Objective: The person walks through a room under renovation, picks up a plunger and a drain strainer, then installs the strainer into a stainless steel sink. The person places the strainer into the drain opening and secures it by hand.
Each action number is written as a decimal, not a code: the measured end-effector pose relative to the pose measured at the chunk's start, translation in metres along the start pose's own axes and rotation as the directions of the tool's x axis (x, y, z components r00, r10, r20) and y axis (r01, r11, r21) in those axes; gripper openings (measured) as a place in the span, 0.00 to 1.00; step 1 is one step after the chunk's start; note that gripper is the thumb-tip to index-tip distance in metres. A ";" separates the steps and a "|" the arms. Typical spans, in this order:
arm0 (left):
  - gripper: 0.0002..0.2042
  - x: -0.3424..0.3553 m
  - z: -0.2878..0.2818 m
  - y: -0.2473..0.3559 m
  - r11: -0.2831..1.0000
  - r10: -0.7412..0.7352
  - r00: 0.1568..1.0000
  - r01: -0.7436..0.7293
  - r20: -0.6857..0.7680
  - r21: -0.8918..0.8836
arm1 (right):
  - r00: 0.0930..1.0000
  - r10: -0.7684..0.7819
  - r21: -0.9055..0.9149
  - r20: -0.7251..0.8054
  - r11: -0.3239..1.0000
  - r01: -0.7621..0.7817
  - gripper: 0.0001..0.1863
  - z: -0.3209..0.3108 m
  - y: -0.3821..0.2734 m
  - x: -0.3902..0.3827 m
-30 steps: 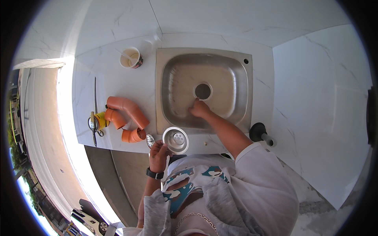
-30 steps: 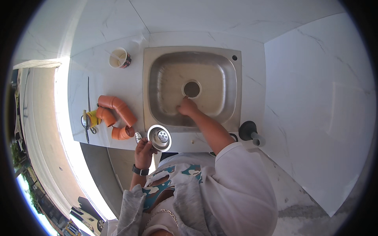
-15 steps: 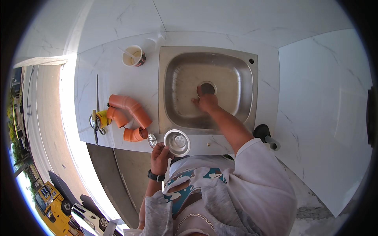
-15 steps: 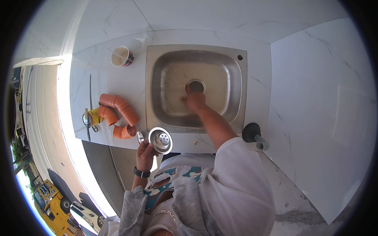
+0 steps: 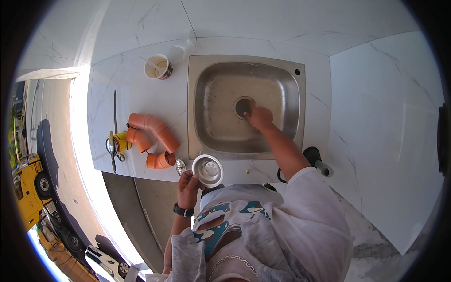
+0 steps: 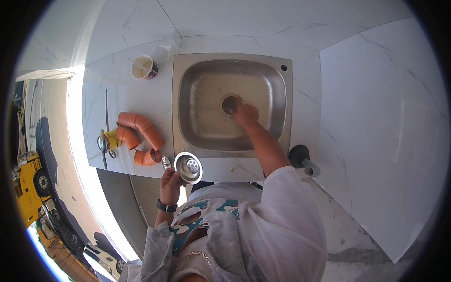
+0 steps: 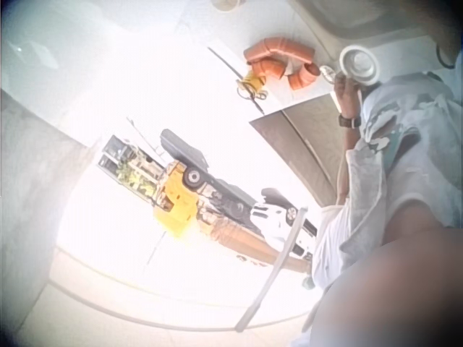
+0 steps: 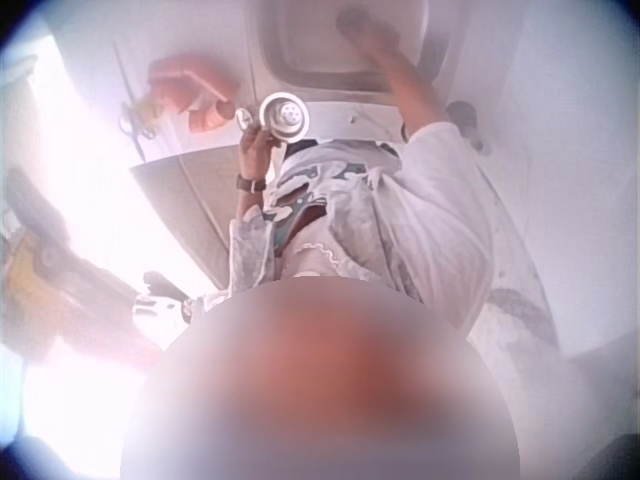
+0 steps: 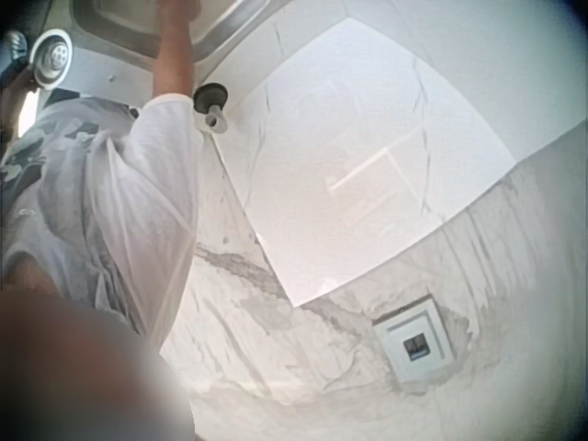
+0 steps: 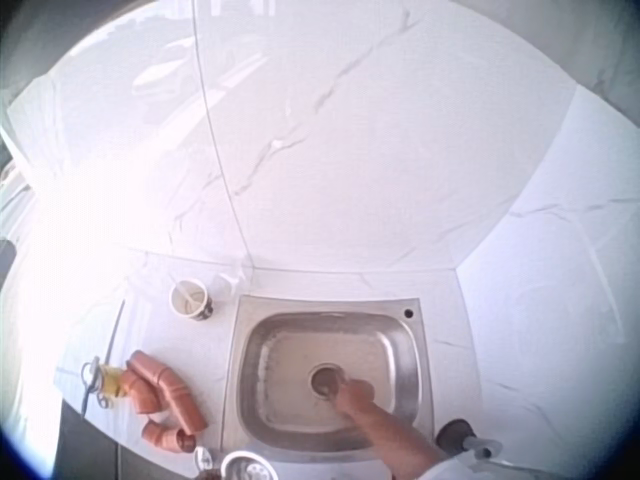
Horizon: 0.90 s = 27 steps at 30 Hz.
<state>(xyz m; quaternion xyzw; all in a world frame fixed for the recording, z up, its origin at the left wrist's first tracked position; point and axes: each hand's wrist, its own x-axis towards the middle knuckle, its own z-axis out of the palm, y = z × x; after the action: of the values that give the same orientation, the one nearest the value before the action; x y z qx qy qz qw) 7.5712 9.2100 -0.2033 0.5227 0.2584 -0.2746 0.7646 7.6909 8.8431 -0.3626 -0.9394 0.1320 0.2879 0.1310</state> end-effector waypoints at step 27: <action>0.13 0.226 0.130 -0.010 0.646 0.121 0.982 -0.187 0.142 0.740 | 0.953 0.303 0.805 -0.012 0.569 -0.170 0.23 0.013 0.053 -0.015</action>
<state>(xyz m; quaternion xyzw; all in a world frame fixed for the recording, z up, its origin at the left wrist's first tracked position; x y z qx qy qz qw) 7.7402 9.0511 -0.3223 0.7997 0.0462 -0.3111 0.5114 7.6550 8.8008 -0.3731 -0.7745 0.3801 0.1430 0.4849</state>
